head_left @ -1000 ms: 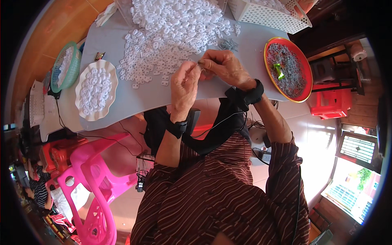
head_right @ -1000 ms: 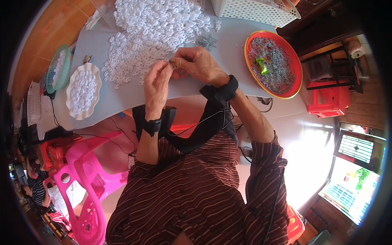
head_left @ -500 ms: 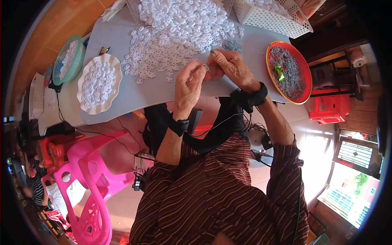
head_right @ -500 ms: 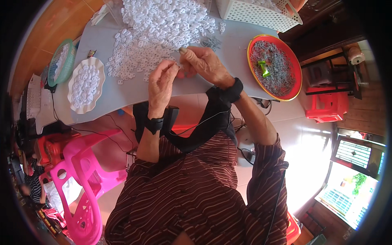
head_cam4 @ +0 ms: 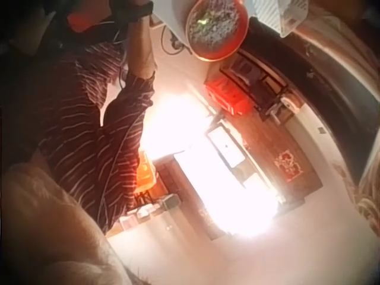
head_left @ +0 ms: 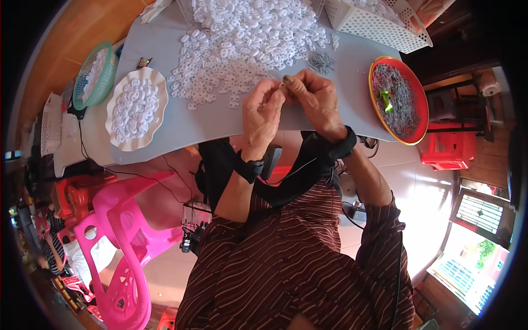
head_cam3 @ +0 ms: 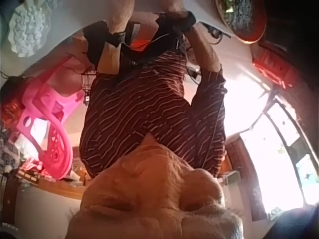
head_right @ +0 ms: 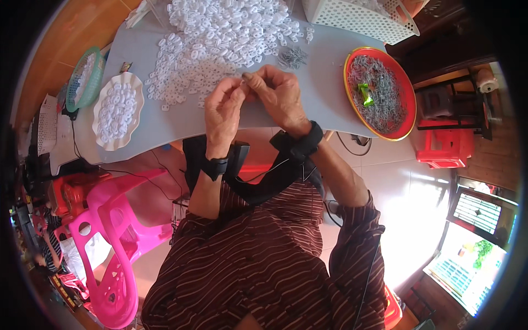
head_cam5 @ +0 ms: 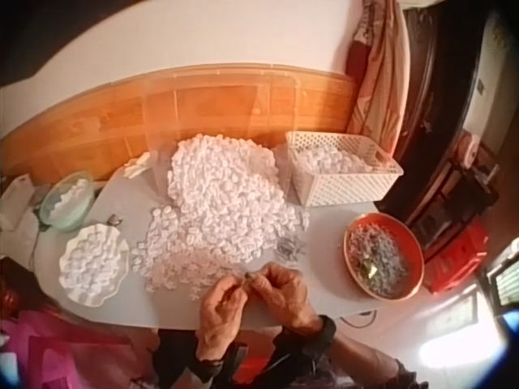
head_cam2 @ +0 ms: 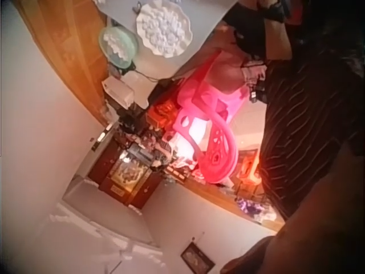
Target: Assembling small white plastic components by inserting metal pins.
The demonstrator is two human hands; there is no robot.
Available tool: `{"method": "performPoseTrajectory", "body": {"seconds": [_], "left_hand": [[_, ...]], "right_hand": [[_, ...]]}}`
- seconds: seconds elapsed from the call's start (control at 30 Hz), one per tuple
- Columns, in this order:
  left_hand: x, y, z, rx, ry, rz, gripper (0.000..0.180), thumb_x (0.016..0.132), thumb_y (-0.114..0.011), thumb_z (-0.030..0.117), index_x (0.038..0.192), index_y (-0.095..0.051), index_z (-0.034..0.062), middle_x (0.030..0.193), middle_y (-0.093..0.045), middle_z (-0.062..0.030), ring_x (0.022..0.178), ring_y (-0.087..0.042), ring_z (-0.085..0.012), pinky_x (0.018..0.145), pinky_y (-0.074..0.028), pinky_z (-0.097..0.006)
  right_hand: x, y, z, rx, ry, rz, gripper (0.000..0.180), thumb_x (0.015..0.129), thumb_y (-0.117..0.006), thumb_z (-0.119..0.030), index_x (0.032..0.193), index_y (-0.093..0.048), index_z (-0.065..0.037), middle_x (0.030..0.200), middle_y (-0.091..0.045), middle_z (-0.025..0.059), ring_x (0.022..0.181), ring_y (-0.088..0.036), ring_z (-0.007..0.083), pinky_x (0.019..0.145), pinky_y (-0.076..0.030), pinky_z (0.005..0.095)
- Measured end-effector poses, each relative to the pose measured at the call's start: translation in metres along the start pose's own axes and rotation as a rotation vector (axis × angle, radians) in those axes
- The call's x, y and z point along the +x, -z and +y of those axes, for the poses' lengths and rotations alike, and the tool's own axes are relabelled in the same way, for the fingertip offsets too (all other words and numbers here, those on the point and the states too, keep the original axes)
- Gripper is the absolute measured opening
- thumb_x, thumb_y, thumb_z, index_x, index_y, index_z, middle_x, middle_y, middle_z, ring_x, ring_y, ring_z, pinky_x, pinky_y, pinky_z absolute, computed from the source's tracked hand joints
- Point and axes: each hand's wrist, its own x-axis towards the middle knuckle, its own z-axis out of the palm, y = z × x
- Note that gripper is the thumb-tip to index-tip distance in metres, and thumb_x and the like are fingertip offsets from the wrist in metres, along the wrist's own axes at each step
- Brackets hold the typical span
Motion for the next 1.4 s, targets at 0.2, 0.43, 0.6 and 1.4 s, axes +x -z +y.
{"method": "performPoseTrajectory", "body": {"seconds": [0.2,0.43,0.6,1.4], "left_hand": [[-0.002,0.003,0.009,0.147,-0.037,0.028,0.011,0.091,-0.056,0.011,0.095,-0.057,0.0007,0.08,-0.056,-0.0004,0.073,-0.05,-0.007,0.064,-0.04,-0.021],[0.015,0.021,0.015,0.558,-0.326,0.281,0.014,0.081,-0.056,-0.001,0.094,-0.054,0.0034,0.082,-0.057,-0.0111,0.077,-0.056,-0.0263,0.073,-0.045,-0.035],[0.022,0.022,0.01,0.898,-0.54,0.165,0.021,0.072,-0.055,-0.006,0.09,-0.054,0.0027,0.085,-0.054,-0.01,0.09,-0.047,-0.0315,0.086,-0.036,-0.043],[0.007,0.016,0.012,0.371,-0.289,0.271,0.009,0.084,-0.052,0.0,0.094,-0.053,0.0015,0.088,-0.055,-0.011,0.082,-0.052,-0.025,0.075,-0.042,-0.033]], "right_hand": [[0.004,0.005,0.0,0.155,-0.014,-0.053,0.019,0.09,-0.06,-0.017,0.088,-0.06,0.003,0.077,-0.063,0.004,0.066,-0.056,0.0077,0.063,-0.048,0.0221],[0.006,0.006,0.0,0.158,-0.068,0.035,0.016,0.088,-0.06,-0.012,0.093,-0.061,0.003,0.075,-0.062,0.0033,0.061,-0.056,0.0075,0.054,-0.047,0.0221],[-0.002,-0.001,0.005,0.042,-0.022,0.026,0.014,0.088,-0.06,-0.011,0.089,-0.061,0.003,0.067,-0.058,-0.0002,0.055,-0.05,0.005,0.05,-0.041,0.0208],[0.086,-0.023,-0.019,-0.241,-0.112,-0.222,0.022,0.092,-0.046,-0.014,0.102,-0.057,0.002,0.104,-0.064,0.0093,0.079,-0.067,0.0153,0.053,-0.049,0.0238]]}}
